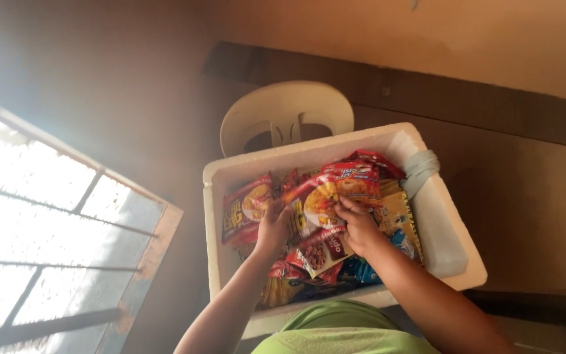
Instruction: Organizing various condiment packets and instant noodles from a styrofoam container onto a shelf.
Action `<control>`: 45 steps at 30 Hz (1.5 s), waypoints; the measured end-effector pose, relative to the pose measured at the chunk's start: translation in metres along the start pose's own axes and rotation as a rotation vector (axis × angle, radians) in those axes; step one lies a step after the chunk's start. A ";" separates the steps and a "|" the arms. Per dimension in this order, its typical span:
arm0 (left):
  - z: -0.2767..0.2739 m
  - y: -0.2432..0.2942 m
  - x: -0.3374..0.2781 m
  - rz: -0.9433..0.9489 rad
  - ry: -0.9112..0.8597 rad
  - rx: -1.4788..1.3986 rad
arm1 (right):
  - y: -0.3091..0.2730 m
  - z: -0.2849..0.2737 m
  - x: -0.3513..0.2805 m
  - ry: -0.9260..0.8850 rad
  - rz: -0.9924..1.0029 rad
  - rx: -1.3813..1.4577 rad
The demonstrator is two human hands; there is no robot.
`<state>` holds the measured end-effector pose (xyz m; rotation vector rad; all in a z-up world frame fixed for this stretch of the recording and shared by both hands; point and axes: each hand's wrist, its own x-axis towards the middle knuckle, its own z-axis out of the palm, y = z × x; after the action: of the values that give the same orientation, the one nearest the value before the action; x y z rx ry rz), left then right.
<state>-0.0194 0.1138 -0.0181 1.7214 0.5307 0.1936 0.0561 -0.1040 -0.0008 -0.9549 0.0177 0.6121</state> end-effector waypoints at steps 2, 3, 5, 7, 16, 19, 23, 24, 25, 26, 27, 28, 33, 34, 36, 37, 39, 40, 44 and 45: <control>0.010 -0.015 0.005 -0.068 -0.134 -0.274 | -0.009 0.005 -0.011 0.038 0.063 -0.037; 0.014 -0.001 0.000 -0.060 -0.153 -0.273 | -0.016 0.010 -0.017 0.050 0.047 -0.034; 0.020 0.026 -0.010 -0.244 -0.194 -0.423 | -0.026 0.023 -0.028 0.032 -0.019 -0.064; 0.018 0.067 -0.023 -0.360 -0.280 -0.614 | -0.053 0.046 -0.046 0.005 -0.015 0.020; 0.021 0.167 -0.034 -0.407 -0.178 -0.848 | -0.120 0.045 -0.076 0.021 -0.207 -0.184; 0.033 0.164 -0.034 -0.235 -0.030 -0.712 | -0.144 0.057 -0.086 0.038 -0.328 -0.276; 0.051 0.164 -0.045 0.128 0.031 -0.664 | -0.139 0.025 -0.072 0.032 -0.559 -0.215; 0.053 0.170 -0.046 0.132 0.037 -0.668 | -0.141 0.023 -0.072 0.025 -0.560 -0.219; 0.055 0.176 -0.046 0.289 0.047 -0.668 | -0.144 0.022 -0.072 0.028 -0.567 -0.173; 0.057 0.184 -0.047 0.447 0.060 -0.666 | -0.147 0.021 -0.072 0.029 -0.574 -0.129; 0.059 0.192 -0.044 0.453 0.069 -0.670 | -0.152 0.020 -0.072 0.019 -0.574 -0.134; 0.060 0.199 -0.045 0.508 0.112 -0.608 | -0.155 0.020 -0.073 -0.031 -0.573 -0.114; 0.072 0.195 -0.029 0.533 0.243 -0.448 | -0.176 0.015 -0.076 -0.063 -0.450 -0.024; 0.077 0.193 -0.025 0.496 0.223 -0.468 | -0.182 0.014 -0.074 -0.016 -0.409 0.012; 0.085 0.197 -0.017 0.469 0.209 -0.492 | -0.190 0.007 -0.066 0.021 -0.374 0.043; 0.088 0.204 -0.013 0.361 0.132 -0.605 | -0.192 0.002 -0.060 0.016 -0.406 0.087; 0.091 0.218 -0.009 0.258 0.058 -0.721 | -0.200 -0.011 -0.046 0.002 -0.438 0.125; 0.089 0.226 -0.007 0.130 -0.040 -0.774 | -0.207 -0.017 -0.036 0.025 -0.452 0.122; 0.079 0.258 -0.008 -0.056 -0.338 -0.646 | -0.264 0.006 -0.016 -0.051 -0.560 0.113; 0.079 0.268 0.001 -0.032 -0.336 -0.646 | -0.284 0.022 -0.014 -0.070 -0.575 0.113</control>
<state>0.0779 0.0093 0.2214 1.0817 0.2086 0.0400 0.1801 -0.2140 0.2311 -0.7788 -0.2741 0.1107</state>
